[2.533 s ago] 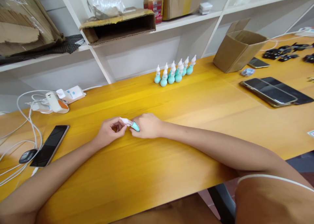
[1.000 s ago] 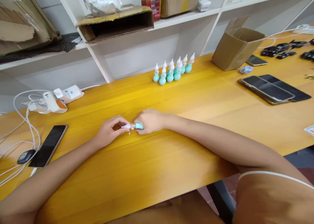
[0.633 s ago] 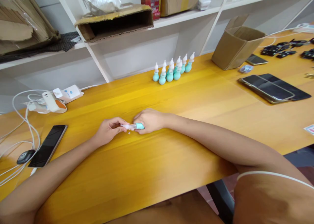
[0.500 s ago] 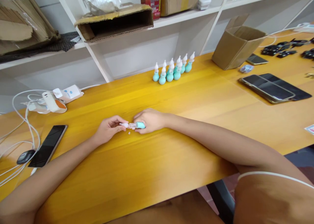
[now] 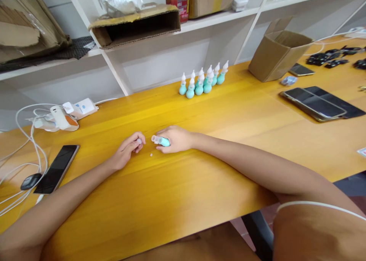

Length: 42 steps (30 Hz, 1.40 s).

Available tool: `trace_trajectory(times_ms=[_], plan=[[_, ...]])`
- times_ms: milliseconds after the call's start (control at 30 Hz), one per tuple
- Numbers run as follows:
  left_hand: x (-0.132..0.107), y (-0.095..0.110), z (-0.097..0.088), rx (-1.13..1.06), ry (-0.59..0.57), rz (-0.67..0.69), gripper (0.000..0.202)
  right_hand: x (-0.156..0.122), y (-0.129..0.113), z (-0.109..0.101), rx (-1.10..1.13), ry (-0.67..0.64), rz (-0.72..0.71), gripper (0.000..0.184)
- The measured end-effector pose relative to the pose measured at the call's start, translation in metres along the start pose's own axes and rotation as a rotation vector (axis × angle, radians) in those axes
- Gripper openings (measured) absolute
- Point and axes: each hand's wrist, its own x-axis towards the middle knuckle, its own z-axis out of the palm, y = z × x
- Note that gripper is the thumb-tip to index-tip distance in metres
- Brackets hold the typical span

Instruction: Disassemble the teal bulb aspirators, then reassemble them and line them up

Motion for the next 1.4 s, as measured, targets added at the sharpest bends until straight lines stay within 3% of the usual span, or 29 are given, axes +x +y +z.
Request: trace_trajectory(times_ms=[267,433,867,1400], plan=[[0.003,0.010,0.005,0.325,-0.066,0.095,0.029,0.000,-0.002,-0.001,-0.018,-0.010,0.011,0.021],[0.001,0.010,0.006,0.388,-0.141,0.161,0.022,0.000,-0.002,0.000,-0.028,-0.009,0.007,0.021],[-0.002,0.013,0.012,0.637,-0.196,0.246,0.012,-0.001,-0.002,0.000,-0.036,0.000,0.011,0.019],[-0.002,0.014,0.016,0.763,-0.193,0.220,0.005,-0.001,0.002,0.003,-0.031,0.031,-0.033,0.021]])
